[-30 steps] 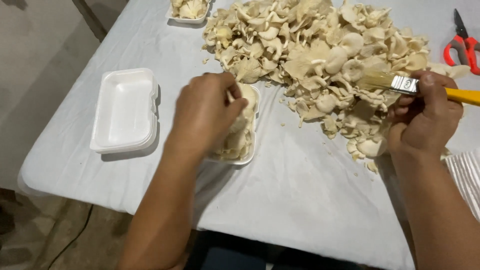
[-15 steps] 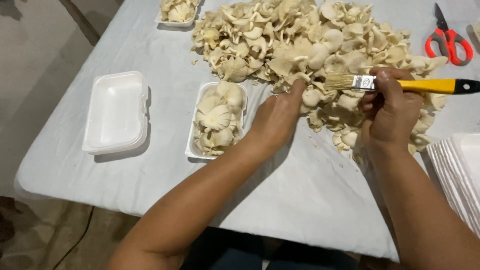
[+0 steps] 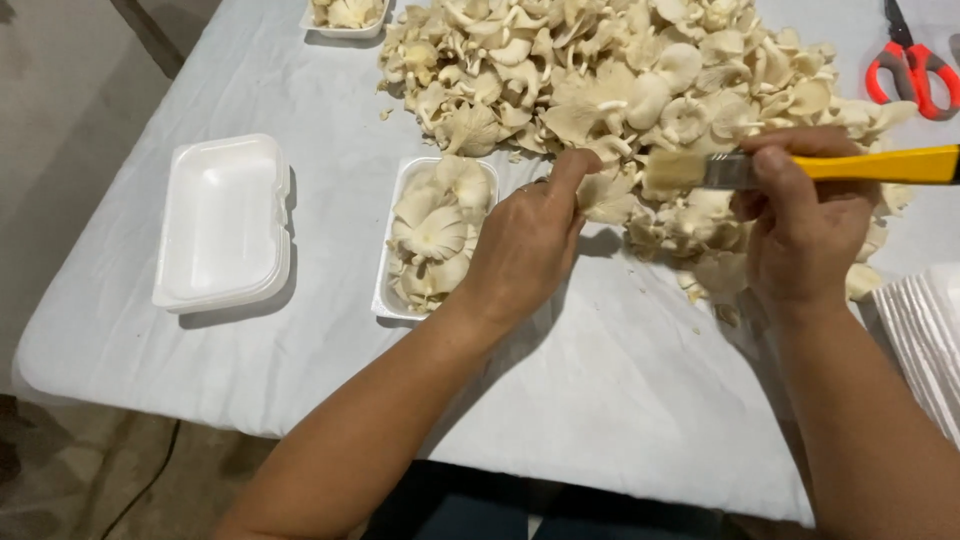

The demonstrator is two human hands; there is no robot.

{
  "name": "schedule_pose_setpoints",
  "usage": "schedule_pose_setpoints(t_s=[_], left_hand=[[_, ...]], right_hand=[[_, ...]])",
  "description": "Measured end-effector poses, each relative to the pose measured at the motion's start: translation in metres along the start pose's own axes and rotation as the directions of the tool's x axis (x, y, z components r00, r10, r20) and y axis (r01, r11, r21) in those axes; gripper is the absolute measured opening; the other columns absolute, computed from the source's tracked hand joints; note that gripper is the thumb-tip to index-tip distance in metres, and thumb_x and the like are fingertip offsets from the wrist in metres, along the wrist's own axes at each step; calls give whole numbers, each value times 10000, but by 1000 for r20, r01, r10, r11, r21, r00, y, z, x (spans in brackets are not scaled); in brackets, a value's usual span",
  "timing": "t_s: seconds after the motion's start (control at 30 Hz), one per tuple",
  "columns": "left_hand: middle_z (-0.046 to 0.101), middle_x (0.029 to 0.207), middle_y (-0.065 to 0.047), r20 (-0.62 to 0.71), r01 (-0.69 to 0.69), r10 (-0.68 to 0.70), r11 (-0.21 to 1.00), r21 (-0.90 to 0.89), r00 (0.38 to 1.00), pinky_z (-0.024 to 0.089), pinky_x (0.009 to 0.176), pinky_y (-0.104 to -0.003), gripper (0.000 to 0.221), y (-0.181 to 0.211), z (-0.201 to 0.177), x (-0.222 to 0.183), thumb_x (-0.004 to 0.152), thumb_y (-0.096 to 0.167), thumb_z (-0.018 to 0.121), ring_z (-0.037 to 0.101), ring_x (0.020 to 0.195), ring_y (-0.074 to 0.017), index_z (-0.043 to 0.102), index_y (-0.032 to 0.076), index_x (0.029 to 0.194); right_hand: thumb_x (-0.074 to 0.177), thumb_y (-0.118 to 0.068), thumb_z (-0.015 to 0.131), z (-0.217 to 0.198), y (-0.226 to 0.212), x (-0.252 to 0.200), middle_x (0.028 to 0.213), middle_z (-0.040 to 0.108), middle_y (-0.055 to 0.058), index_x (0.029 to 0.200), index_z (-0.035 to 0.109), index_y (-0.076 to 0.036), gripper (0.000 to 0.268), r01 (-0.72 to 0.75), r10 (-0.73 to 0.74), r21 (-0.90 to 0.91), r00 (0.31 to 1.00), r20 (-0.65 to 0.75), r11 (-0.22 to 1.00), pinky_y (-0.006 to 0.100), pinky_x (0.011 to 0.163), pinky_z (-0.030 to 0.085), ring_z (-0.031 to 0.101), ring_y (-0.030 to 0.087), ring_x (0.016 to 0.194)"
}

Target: The person picks up individual mushrooms from a pile, uses a brush to clean debris from the gills and caps, and places the cleaned mushrooms into a white plastic tray.

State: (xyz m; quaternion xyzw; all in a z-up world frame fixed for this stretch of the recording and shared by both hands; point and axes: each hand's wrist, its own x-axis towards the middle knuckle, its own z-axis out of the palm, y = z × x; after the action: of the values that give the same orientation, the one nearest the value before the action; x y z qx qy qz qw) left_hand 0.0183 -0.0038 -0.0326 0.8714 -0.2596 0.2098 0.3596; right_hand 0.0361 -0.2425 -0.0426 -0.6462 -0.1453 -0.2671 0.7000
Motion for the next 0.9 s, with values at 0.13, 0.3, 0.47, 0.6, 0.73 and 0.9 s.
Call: schedule_pose_setpoints(t_s=[0.13,0.3,0.47,0.6,0.73,0.9], left_hand=[[508,560,-47,19,-7,7,1000,-8,1000,371,301,-336,222,2,-2,-1,1056,53,563,459,401,-201,420,88,1222],[618,701,-120,-15,-11,10,997,-76,1000,458,487,-428,323,3,-7,-3,981,-9,628,619,610,-304,452,109,1224],[548,871,-29,421,586,-431,396,-707,799,558,711,-281,462,7,-6,1,926,42,661,604,753,-168,571,73,1378],[729,856,-209,560,594,-378,-31,-804,737,620,703,-255,523,-6,10,0,927,-3,637,682,657,-164,524,-78,1433],[702,967,-203,530,548,-302,-29,-836,793,624,740,-253,410,-7,11,-2,953,-20,615,709,832,-234,583,-93,1354],[711,1082,-149,490,510,-229,36,-859,841,605,758,-243,335,-9,6,-2,967,-13,602,705,850,-179,639,-43,1299]], right_hand=[[994,-189,748,16,-16,-12,935,677,-6,1023,714,-120,83,-148,157,-61,969,192,987,136,624,492,544,33,709],[1091,-185,720,-9,11,6,1029,681,65,1124,678,-80,117,21,-26,-47,995,-96,999,201,520,458,560,111,614],[1007,-379,723,-3,-11,3,902,561,-11,1050,613,-184,228,-144,156,111,981,-114,983,219,539,396,499,82,611],[984,-332,733,2,-14,2,758,624,-40,1012,691,-168,172,-217,198,300,976,94,929,231,554,575,668,93,675],[933,-321,724,6,-12,-2,751,650,-28,984,685,-154,179,-291,276,256,957,92,922,226,513,545,665,93,651],[947,-341,748,-1,-11,-3,755,665,-17,1019,687,-150,213,-299,257,130,929,265,945,179,567,562,656,55,627]])
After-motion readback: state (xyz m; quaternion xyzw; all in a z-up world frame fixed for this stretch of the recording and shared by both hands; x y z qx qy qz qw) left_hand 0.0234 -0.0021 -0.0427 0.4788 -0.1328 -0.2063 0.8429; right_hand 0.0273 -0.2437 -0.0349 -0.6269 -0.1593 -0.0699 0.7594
